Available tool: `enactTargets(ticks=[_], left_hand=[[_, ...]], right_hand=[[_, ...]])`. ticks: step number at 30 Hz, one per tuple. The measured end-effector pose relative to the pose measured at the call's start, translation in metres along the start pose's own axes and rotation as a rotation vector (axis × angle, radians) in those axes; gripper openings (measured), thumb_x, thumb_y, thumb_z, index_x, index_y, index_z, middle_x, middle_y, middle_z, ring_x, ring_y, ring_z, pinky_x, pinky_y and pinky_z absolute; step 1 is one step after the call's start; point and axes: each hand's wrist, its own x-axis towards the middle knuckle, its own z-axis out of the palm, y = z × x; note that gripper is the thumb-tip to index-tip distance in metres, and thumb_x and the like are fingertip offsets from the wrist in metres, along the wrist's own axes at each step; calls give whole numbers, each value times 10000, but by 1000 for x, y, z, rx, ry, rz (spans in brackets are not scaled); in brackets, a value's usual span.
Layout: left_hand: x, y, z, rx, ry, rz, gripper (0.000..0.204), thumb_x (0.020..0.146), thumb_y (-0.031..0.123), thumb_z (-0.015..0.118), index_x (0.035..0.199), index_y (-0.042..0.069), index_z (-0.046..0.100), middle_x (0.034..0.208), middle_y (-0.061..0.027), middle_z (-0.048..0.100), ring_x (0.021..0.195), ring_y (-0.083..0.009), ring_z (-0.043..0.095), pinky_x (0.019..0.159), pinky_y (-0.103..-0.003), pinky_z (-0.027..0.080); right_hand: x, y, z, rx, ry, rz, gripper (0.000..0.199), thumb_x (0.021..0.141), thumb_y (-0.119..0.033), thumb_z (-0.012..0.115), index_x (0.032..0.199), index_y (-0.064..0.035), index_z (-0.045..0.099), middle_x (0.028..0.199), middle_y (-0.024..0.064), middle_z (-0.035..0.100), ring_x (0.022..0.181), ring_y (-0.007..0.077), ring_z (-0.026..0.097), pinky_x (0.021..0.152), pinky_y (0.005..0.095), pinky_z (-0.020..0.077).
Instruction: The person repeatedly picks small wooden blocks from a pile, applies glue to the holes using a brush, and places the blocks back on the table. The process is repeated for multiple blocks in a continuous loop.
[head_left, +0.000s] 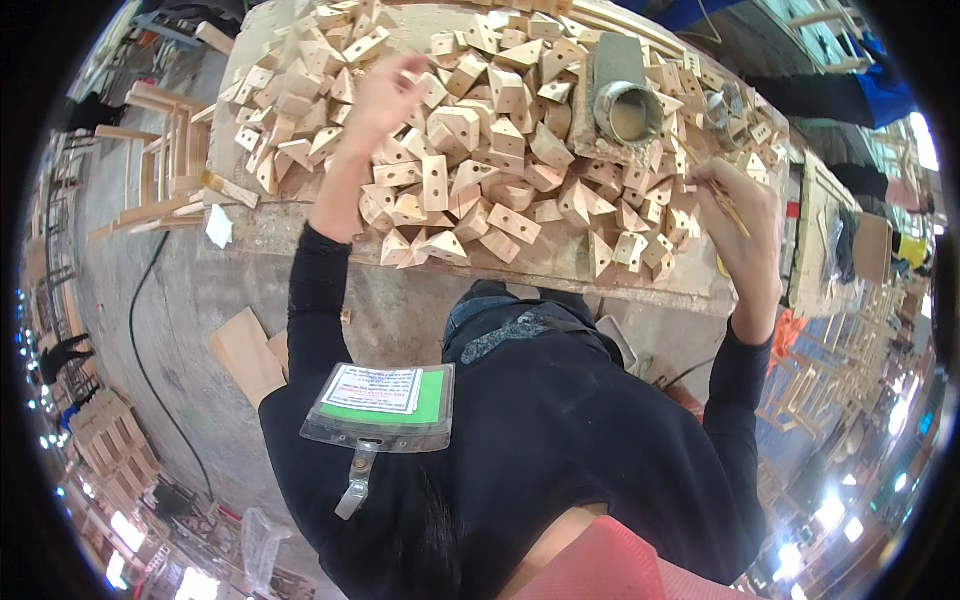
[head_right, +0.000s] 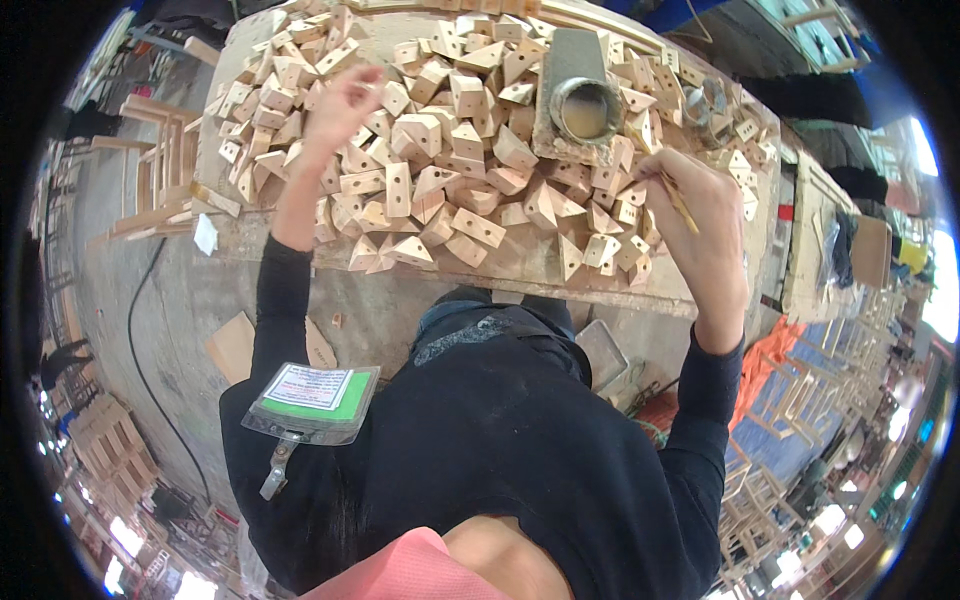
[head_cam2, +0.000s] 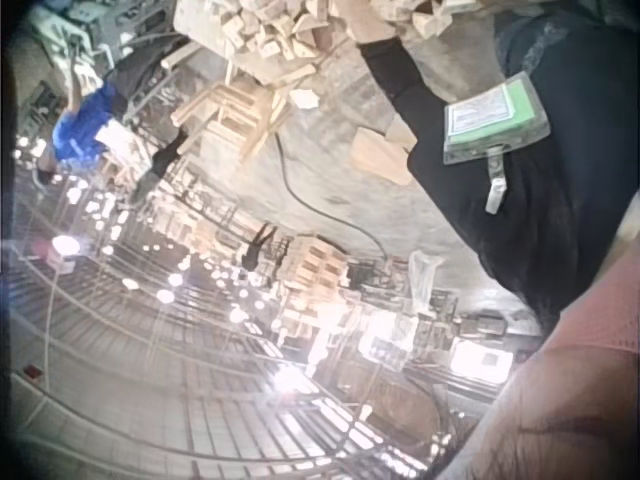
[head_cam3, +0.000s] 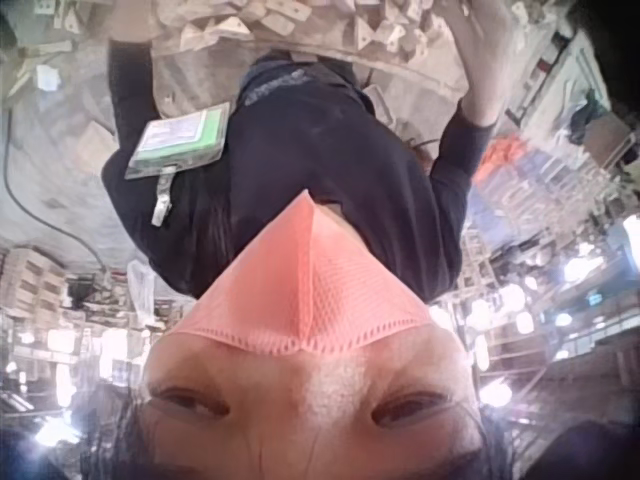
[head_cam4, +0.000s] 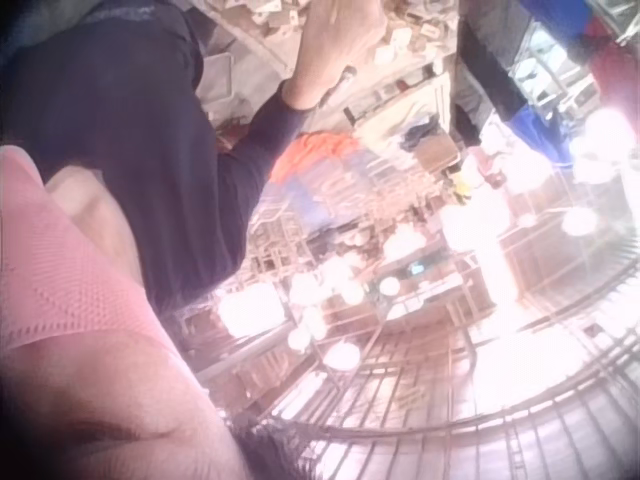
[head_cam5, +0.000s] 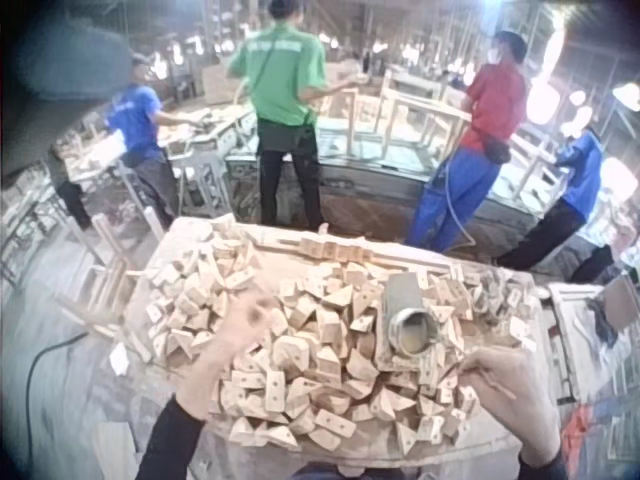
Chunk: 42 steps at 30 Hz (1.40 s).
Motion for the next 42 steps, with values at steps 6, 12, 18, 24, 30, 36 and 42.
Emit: enactTargets(ticks=[6,12,18,24,30,36,42], left_hand=[[-50,35,61,504,-51,-99,649,800,458,711,1157,-65,568,1098,-241,565,1036,-351,583,889,-441,492],[-64,34,80,237,203,-78,561,768,284,753,1181,-43,559,1200,-223,482,1104,-351,530,947,-431,459],[-102,81,64,-147,363,285,610,696,129,777,1258,49,555,1201,-146,473,1113,-293,520,937,-370,454],[-126,101,20,-495,209,307,660,676,99,799,1290,101,554,1315,-102,470,1086,-226,563,906,-327,492],[-108,-28,-45,371,610,-114,406,770,173,714,1139,26,628,1243,-136,582,1035,-305,604,873,-391,499],[-107,-112,-91,480,710,-641,473,767,374,704,1018,-25,659,1111,-224,633,999,-334,638,854,-422,509],[-102,-140,-70,209,690,-668,566,698,519,743,876,-15,692,876,-210,699,880,-359,676,800,-427,524]], right_hand=[[-7,-24,11,123,241,-95,146,906,-64,595,1014,-10,677,1017,119,701,909,185,678,797,280,505],[12,-43,70,264,139,-366,227,994,-98,474,1154,-34,622,1133,132,671,1010,291,659,829,342,511],[33,-63,141,411,119,-240,455,913,-158,647,1309,23,514,1116,225,661,1028,275,660,860,345,522],[41,-78,160,755,-81,-70,488,902,-159,671,1297,72,503,1019,114,682,920,134,648,799,270,521],[44,-78,151,1154,-177,77,425,969,-180,538,1293,93,503,1132,135,645,942,174,666,820,297,567],[36,-70,142,1245,-176,132,422,983,-184,501,1297,97,493,1136,169,648,977,212,672,841,320,562],[33,-75,146,1300,-217,138,423,977,-207,533,1282,85,520,1112,137,649,938,176,661,828,317,563]])
